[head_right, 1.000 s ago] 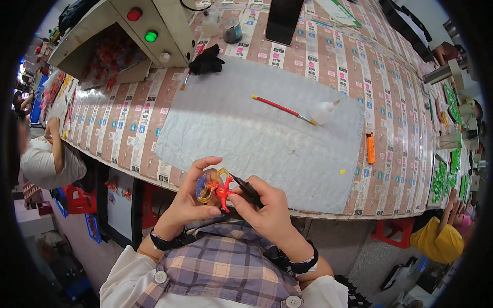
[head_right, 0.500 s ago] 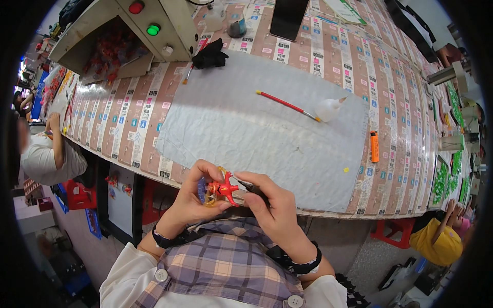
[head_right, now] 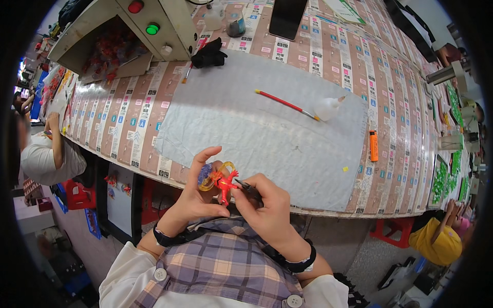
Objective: The recorder trims excess plastic from a small red figurine using a blade, then applies glue or finish with a brush and assembles pieces.
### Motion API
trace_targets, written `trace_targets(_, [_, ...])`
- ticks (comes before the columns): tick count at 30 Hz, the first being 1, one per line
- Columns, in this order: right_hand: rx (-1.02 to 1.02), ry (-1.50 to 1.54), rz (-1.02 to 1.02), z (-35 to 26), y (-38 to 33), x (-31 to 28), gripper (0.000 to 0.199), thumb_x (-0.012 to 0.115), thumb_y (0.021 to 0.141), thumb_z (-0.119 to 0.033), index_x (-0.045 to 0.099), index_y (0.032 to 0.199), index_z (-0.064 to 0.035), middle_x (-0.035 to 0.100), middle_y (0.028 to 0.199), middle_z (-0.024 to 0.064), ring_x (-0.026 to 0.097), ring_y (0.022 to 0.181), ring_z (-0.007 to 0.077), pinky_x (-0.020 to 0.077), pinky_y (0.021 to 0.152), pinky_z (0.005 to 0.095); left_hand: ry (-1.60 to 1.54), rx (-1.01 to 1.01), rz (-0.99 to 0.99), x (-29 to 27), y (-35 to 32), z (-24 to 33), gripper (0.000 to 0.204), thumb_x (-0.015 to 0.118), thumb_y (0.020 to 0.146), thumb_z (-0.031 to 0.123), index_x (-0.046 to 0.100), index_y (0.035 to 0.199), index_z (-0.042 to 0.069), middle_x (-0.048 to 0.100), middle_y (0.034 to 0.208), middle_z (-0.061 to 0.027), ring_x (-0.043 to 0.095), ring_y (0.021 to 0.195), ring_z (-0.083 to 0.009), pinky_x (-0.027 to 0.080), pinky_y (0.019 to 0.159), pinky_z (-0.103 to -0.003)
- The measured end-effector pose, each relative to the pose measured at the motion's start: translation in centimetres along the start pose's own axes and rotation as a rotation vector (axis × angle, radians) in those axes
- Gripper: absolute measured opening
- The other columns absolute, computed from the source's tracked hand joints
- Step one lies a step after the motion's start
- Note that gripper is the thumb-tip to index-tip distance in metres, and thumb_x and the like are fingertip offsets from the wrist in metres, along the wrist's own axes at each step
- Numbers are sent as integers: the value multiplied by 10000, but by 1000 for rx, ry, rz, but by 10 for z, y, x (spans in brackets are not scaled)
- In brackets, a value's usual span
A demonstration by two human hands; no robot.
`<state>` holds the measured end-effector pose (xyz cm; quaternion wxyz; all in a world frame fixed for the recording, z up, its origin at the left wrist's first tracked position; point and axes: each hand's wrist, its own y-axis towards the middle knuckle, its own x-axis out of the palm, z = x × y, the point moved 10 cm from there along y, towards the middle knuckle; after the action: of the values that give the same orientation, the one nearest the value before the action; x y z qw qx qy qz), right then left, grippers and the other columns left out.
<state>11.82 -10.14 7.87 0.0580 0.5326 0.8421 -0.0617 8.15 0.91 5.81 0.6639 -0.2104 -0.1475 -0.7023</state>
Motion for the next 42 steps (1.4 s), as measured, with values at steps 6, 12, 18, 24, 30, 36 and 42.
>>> trace_targets(6, [-28, 17, -60, -3, 1, 4, 106, 617, 852, -115, 596, 883, -15, 545, 645, 16, 455, 552, 44, 362, 498, 208, 146, 21, 7, -5, 1, -2, 747, 781, 679, 28, 331, 1268, 116, 434, 1054, -19, 447, 760, -41, 390, 633, -164])
trace_targets(12, [-55, -84, -172, -12, 3, -2, 267, 497, 933, -237, 596, 1036, -11, 579, 712, 40, 521, 584, 89, 397, 531, 225, 136, 54, -10, -8, -2, 1, 637, 767, 680, 6, 371, 1167, 110, 413, 1099, -24, 448, 785, -39, 389, 630, -154])
trace_targets(18, [-122, -322, -224, -23, 2, 7, 157, 570, 875, -166, 594, 981, -52, 596, 731, 117, 585, 602, 257, 444, 542, 309, 170, 52, 29, -12, -1, 1, 612, 757, 690, 9, 372, 1157, 101, 420, 1081, -23, 443, 765, -34, 388, 627, -158])
trace_targets(24, [-196, -484, -180, -28, 5, 11, 83, 589, 856, -154, 569, 855, -73, 552, 627, 87, 559, 535, 250, 410, 482, 332, 186, -22, 72, -14, 2, 5, 598, 753, 697, 19, 375, 1154, 98, 459, 989, -13, 444, 743, -32, 382, 619, -162])
trace_targets(30, [-201, -506, -178, -26, 7, 13, 103, 591, 857, -161, 554, 818, -73, 535, 583, 93, 549, 502, 257, 397, 457, 338, 200, -80, 66, -13, 3, 7, 584, 745, 704, 18, 376, 1149, 96, 486, 910, 2, 446, 727, -29, 373, 603, -161])
trace_targets(36, [-168, -502, -177, -23, 7, 12, 107, 593, 857, -163, 554, 819, -71, 536, 571, 102, 545, 488, 268, 395, 449, 341, 194, -116, 80, -12, 4, 6, 579, 744, 705, 23, 378, 1146, 97, 486, 906, 5, 445, 731, -27, 369, 598, -159])
trace_targets(42, [-131, -493, -176, -20, 8, 11, 117, 594, 859, -168, 550, 820, -67, 531, 556, 106, 539, 474, 279, 388, 439, 342, 184, -126, 79, -13, 5, 3, 581, 748, 706, 33, 382, 1151, 104, 479, 922, 6, 445, 744, -30, 370, 606, -159])
